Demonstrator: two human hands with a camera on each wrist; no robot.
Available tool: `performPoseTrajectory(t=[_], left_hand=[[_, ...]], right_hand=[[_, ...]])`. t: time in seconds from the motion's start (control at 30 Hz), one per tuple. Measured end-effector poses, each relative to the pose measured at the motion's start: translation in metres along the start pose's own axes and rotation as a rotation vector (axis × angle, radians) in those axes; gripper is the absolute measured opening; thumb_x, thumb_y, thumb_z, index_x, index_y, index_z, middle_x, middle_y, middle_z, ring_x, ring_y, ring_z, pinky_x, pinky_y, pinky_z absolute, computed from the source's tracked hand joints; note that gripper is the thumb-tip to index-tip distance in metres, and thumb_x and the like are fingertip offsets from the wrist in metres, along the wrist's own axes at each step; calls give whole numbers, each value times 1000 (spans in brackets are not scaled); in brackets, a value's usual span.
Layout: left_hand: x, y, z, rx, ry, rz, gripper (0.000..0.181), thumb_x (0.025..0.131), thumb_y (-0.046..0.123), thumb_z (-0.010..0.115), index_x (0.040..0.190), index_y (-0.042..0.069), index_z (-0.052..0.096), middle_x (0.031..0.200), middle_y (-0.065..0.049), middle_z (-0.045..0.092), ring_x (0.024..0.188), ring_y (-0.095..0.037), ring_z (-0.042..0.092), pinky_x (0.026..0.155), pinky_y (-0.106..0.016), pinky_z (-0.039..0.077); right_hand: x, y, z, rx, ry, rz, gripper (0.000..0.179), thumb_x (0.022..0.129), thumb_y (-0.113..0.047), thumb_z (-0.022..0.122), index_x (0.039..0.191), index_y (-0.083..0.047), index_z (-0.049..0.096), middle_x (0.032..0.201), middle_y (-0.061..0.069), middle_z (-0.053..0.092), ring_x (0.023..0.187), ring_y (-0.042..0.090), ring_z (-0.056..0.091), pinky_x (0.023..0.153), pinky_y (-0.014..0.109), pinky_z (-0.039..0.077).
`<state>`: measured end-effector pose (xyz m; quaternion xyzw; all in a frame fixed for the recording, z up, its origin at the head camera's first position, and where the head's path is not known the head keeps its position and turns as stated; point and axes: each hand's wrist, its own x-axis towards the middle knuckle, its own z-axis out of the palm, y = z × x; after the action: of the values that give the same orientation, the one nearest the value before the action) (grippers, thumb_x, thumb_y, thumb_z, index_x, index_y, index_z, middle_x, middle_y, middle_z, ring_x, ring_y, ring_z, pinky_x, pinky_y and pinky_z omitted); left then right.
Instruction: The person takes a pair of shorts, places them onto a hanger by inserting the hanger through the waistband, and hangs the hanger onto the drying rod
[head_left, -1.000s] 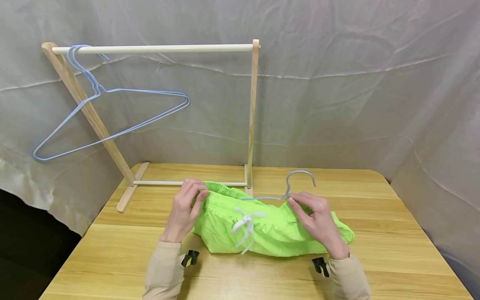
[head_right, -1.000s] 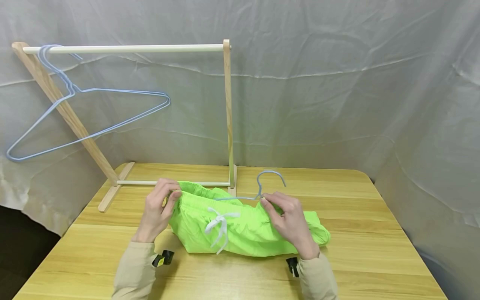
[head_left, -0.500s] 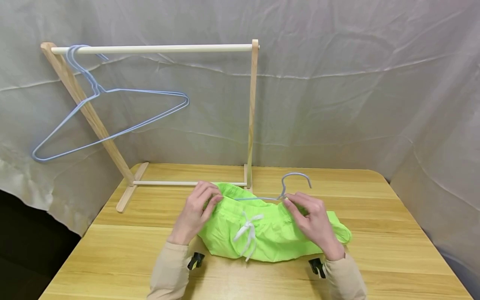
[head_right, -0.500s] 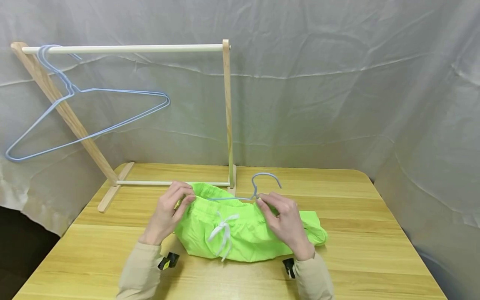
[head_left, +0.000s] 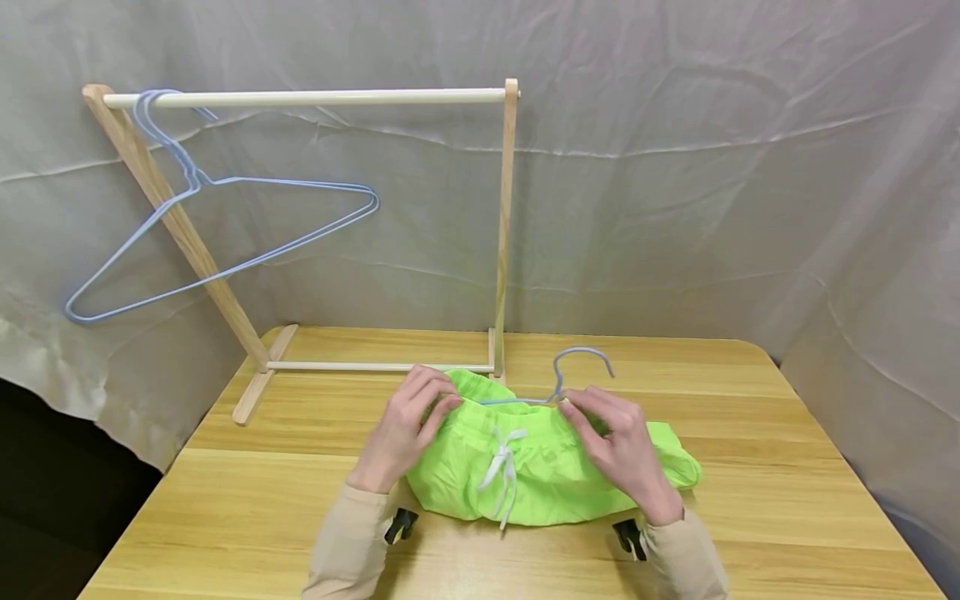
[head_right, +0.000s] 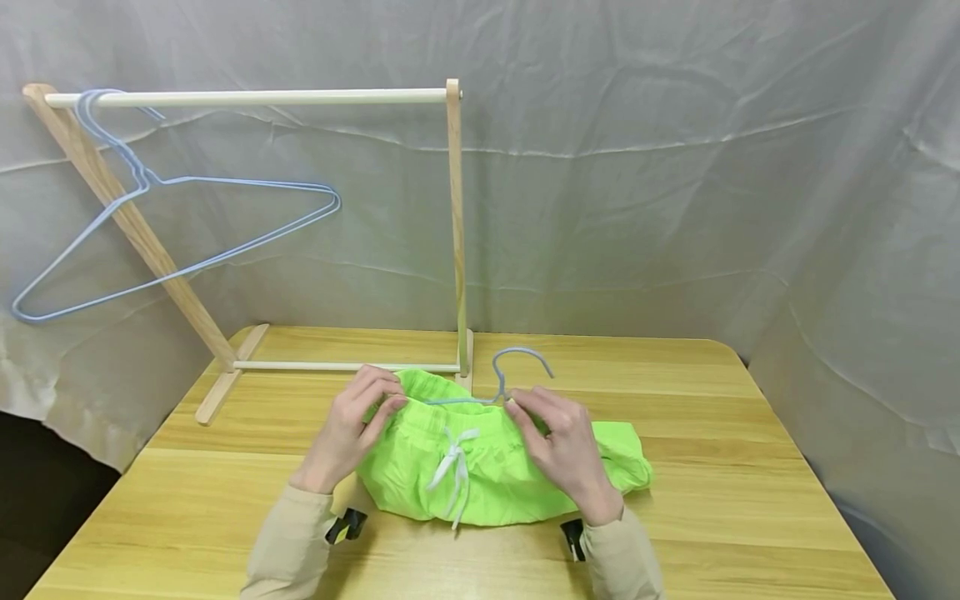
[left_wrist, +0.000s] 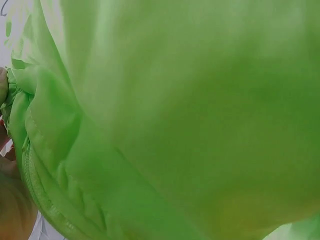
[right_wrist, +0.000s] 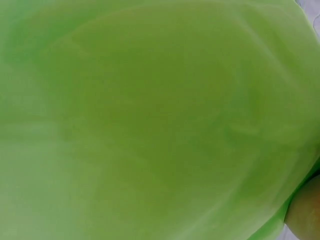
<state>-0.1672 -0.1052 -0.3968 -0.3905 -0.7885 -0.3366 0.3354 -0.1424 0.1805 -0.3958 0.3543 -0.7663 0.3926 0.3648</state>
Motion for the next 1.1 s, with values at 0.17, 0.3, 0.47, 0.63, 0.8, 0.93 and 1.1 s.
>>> performPoseTrajectory(t=[0.17, 0.3, 0.47, 0.63, 0.8, 0.93, 1.1], left_hand=[[2, 6, 4, -2, -15, 3, 33, 105, 31, 46, 95, 7, 66, 97, -4, 67, 97, -17, 59, 91, -27, 52], [4, 12, 9, 0, -36, 2, 32, 106, 29, 47, 96, 7, 67, 97, -4, 69, 97, -16, 60, 90, -25, 53], [5, 16, 14, 14, -63, 20, 22, 104, 23, 54, 95, 7, 67, 94, -2, 70, 95, -15, 60, 86, -23, 53], [4, 18, 15, 24, -88, 4, 7, 95, 15, 67, 97, 8, 67, 95, -1, 70, 90, -12, 60, 80, -19, 53], [4, 18, 16, 35, -109, 6, 15, 89, 12, 74, 103, 7, 70, 96, -1, 68, 84, -10, 59, 73, -16, 50], [3, 17, 17, 64, -115, 23, 8, 89, 12, 74, 96, 8, 73, 94, 0, 66, 82, -9, 58, 70, -15, 49], [3, 18, 17, 109, -112, 14, 6, 91, 14, 72, 93, 8, 71, 93, 0, 66, 82, -10, 59, 71, -16, 51]], right_hand=[[1, -3, 3, -19, -3, -17, 19, 79, 13, 70, 95, 5, 75, 80, 13, 74, 63, 16, 66, 63, 15, 54], [2, -4, 5, -28, -2, -26, 19, 78, 12, 71, 95, 4, 75, 83, 14, 75, 64, 18, 67, 64, 16, 55], [2, -6, 6, -34, -5, -31, 15, 80, 10, 70, 94, 5, 74, 81, 14, 74, 62, 15, 65, 61, 15, 54], [2, -7, 6, -37, -4, -21, 14, 81, 9, 70, 94, 6, 74, 80, 14, 74, 61, 15, 65, 60, 14, 54], [2, -9, 6, -19, -8, -7, 16, 80, 10, 71, 95, 5, 75, 79, 14, 73, 60, 14, 64, 58, 13, 51], [2, -9, 6, -8, -8, -2, 17, 80, 10, 71, 95, 4, 75, 80, 14, 73, 59, 12, 62, 56, 12, 49], [2, -8, 6, 9, -15, 2, 17, 79, 10, 72, 95, 3, 75, 80, 15, 73, 60, 12, 62, 58, 12, 50]])
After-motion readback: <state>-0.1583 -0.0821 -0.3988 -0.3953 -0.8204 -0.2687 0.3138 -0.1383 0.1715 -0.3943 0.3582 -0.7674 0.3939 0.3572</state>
